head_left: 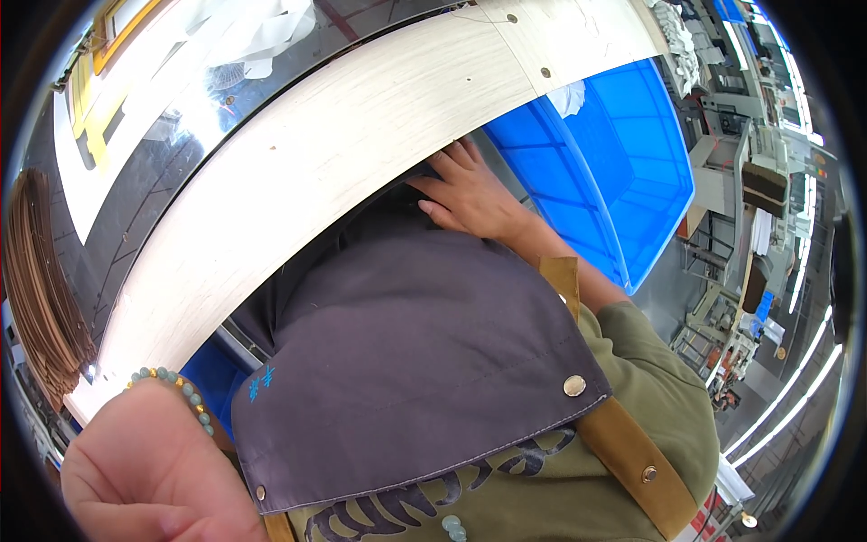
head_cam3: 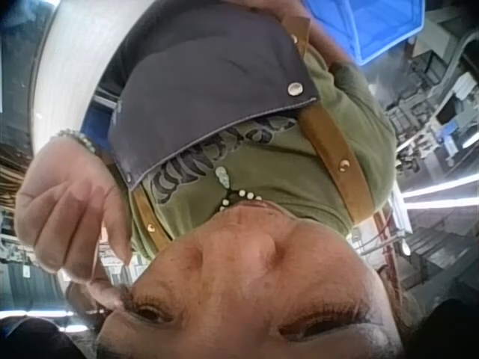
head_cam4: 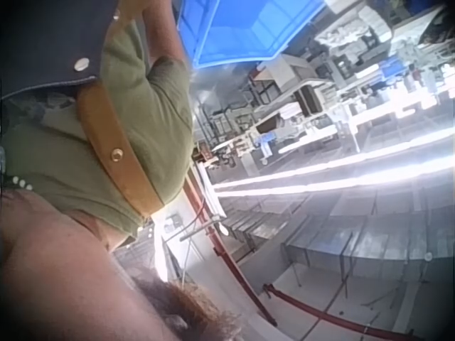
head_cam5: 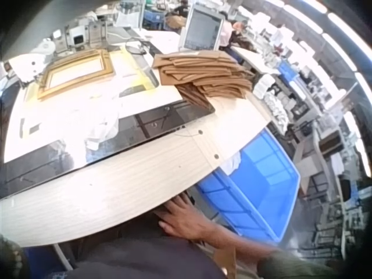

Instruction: Sewing brand labels and assembling brown leather panels using an industrial sewing machine in a workshop.

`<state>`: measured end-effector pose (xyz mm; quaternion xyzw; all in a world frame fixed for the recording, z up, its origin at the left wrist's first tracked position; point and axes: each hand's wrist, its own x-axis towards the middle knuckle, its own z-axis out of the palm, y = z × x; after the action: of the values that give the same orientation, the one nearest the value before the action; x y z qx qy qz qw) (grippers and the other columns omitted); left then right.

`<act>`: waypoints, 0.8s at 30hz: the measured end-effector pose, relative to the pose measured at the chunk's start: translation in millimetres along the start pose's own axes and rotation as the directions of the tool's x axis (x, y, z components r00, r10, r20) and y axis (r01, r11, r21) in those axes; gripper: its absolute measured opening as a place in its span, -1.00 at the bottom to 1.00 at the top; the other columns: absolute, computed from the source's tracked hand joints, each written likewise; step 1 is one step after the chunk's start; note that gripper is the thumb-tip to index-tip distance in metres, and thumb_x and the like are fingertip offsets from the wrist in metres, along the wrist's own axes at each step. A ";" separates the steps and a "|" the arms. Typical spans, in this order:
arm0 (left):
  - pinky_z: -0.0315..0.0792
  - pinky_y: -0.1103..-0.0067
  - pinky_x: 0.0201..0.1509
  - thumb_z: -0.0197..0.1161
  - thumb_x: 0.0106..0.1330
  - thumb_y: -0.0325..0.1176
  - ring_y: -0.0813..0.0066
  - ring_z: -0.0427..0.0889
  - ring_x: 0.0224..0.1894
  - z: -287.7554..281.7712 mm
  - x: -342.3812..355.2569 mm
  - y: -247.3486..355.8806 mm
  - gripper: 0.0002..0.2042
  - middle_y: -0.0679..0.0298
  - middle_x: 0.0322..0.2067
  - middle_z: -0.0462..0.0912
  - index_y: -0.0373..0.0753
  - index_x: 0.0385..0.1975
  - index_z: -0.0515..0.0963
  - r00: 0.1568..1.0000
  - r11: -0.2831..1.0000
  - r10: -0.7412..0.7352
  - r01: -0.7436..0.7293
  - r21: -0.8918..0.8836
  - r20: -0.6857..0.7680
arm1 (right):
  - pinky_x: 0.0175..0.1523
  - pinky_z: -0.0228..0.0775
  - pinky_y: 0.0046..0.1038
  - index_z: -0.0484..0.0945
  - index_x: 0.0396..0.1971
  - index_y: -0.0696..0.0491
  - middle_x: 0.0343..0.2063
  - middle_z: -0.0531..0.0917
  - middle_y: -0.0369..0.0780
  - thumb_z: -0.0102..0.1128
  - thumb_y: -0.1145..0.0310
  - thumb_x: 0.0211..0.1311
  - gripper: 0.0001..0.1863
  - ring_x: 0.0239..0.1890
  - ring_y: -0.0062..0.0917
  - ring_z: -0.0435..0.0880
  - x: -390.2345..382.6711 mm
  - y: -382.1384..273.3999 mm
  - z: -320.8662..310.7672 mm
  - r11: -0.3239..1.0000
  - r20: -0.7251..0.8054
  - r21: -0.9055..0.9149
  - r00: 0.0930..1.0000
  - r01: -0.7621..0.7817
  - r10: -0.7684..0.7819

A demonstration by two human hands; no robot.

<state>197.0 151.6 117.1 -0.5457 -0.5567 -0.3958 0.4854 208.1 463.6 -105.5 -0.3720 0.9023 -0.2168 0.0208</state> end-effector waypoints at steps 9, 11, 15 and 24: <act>0.24 0.79 -0.41 -0.03 0.63 0.07 0.83 0.35 -0.49 -33.7 -14.0 20.9 -0.77 0.70 -0.54 0.33 0.14 -0.23 0.28 0.969 0.957 -0.245 0.238 0.166 0.022 | 0.62 -0.08 0.09 0.72 0.03 0.11 0.28 0.47 0.00 0.15 0.09 0.41 -0.56 0.44 -0.08 0.28 0.9 -1.3 0.0 0.999 0.065 -0.014 0.997 -0.030 0.031; 0.17 0.79 -0.39 0.01 0.60 0.13 0.86 0.30 -0.49 -48.3 -17.3 24.0 -0.64 0.76 -0.53 0.32 0.20 -0.48 0.30 0.948 0.923 -0.317 0.299 0.241 0.037 | 0.61 -0.07 0.10 0.71 0.02 0.14 0.26 0.47 0.03 0.15 0.08 0.42 -0.56 0.43 -0.06 0.29 0.4 -1.8 0.2 0.999 0.057 0.007 0.997 -0.049 0.049; 0.16 0.79 -0.38 0.02 0.59 0.15 0.85 0.30 -0.49 -64.0 -21.8 27.5 -0.64 0.78 -0.53 0.33 0.21 -0.49 0.30 0.937 0.922 -0.343 0.325 0.211 0.056 | 0.60 -0.05 0.11 0.68 0.03 0.14 0.24 0.47 0.06 0.15 0.09 0.42 -0.56 0.42 -0.05 0.30 0.0 -1.9 1.0 0.999 0.061 0.013 0.997 -0.044 0.043; 0.26 0.77 -0.38 0.01 0.61 0.08 0.80 0.39 -0.45 -54.9 -14.3 16.2 -0.76 0.70 -0.51 0.38 0.11 -0.18 0.28 0.962 0.957 -0.257 0.238 0.166 0.098 | 0.58 -0.02 0.09 0.63 0.10 0.13 0.25 0.44 0.08 0.17 0.17 0.38 -0.56 0.41 -0.01 0.31 4.0 -2.5 1.7 0.996 0.065 0.078 0.997 -0.041 0.036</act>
<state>218.2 96.6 113.6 -0.4553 -0.6771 -0.3766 0.4386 207.2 458.6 -105.6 -0.3603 0.8988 -0.2403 0.0683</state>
